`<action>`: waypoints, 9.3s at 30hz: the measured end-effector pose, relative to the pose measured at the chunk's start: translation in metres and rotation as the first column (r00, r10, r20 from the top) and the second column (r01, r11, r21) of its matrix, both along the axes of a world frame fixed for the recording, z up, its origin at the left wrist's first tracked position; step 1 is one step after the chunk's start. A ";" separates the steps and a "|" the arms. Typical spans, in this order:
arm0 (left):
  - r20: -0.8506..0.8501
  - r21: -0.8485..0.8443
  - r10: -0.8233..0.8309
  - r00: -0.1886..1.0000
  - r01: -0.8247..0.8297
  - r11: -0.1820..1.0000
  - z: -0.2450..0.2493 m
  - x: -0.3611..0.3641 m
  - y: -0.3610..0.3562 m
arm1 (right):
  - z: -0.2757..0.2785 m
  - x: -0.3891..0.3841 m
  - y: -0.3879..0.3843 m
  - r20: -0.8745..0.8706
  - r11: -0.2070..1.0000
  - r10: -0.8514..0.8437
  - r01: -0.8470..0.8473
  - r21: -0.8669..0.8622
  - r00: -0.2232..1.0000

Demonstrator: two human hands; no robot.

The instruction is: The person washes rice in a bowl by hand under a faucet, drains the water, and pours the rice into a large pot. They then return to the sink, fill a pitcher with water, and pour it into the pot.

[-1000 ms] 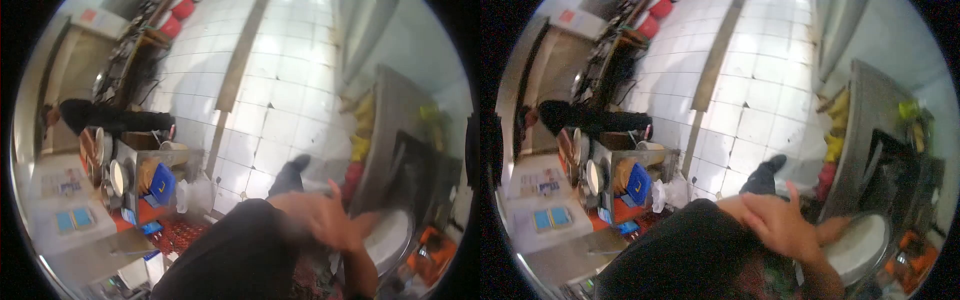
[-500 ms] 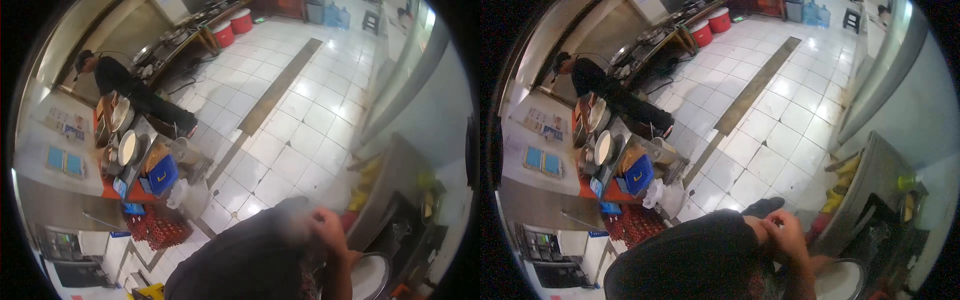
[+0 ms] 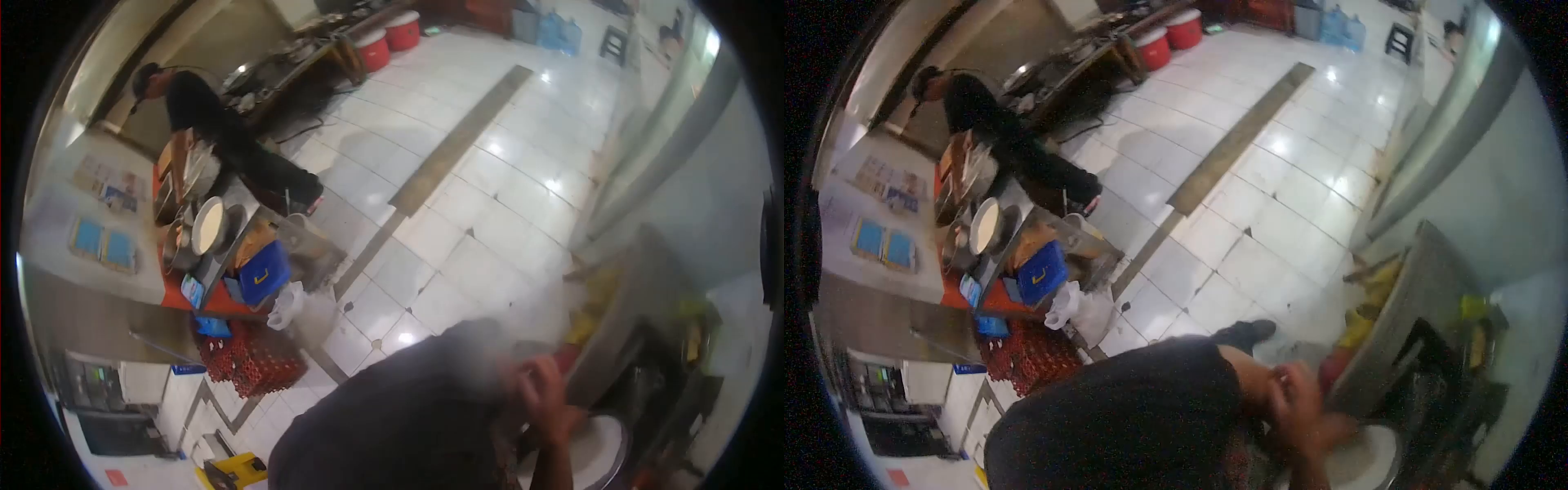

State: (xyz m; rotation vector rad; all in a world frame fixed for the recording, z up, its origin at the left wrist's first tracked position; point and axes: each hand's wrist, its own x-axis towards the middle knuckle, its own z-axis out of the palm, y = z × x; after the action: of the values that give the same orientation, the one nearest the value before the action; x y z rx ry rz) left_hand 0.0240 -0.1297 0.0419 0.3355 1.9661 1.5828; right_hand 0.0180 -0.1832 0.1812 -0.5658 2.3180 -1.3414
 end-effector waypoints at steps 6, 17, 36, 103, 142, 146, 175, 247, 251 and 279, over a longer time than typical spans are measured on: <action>0.021 -0.020 -0.118 0.993 0.118 0.993 0.008 0.019 0.010 | 0.009 0.008 -0.028 -0.129 0.940 0.047 -0.088 -0.330 0.991; -0.174 -0.102 -0.167 0.970 0.151 0.983 -0.064 0.031 0.042 | 0.057 0.004 0.168 -0.740 0.396 -0.381 0.821 0.411 0.554; -0.168 0.018 -0.239 0.956 0.245 0.969 -0.040 0.023 0.041 | -0.144 0.313 0.148 0.430 -0.701 -0.649 0.713 -0.017 -0.628; 0.321 -0.010 -0.258 0.911 0.276 0.961 0.011 -0.030 0.059 | -0.028 0.234 0.240 0.439 -0.609 -0.737 0.787 -0.102 -0.514; 0.317 -0.103 -0.306 0.898 0.353 0.930 0.012 -0.035 0.065 | -0.028 0.227 0.253 0.437 -0.594 -0.754 0.793 -0.137 -0.490; 0.222 -0.157 -0.404 0.887 0.442 0.883 -0.004 -0.042 0.065 | -0.027 0.226 0.253 0.464 -0.606 -0.741 0.782 -0.148 -0.486; -0.145 -0.369 -0.398 0.906 0.324 0.871 -0.012 -0.039 0.075 | -0.217 0.343 0.179 0.014 -0.352 -0.933 0.921 0.167 -0.359; 0.140 0.132 0.990 -0.003 -0.991 -0.022 0.023 -1.131 -1.133 | -0.122 -1.352 -0.766 0.417 0.836 -0.250 0.412 -0.362 0.874; 0.035 0.058 0.998 -0.050 -0.997 -0.052 0.028 -1.238 -1.197 | -0.132 -1.464 -0.834 0.304 0.863 -0.304 0.396 -0.314 0.903; 0.173 0.279 0.950 -0.259 -0.912 -0.300 -0.004 -1.831 -1.674 | -0.131 -2.119 -1.380 0.437 0.901 0.082 0.120 -0.416 0.896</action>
State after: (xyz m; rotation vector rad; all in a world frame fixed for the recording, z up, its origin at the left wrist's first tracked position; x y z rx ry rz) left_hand -1.8071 -1.8032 0.0379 -1.7836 1.9166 2.8677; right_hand -2.1013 -1.5631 0.0506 -0.3099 1.6641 -1.7977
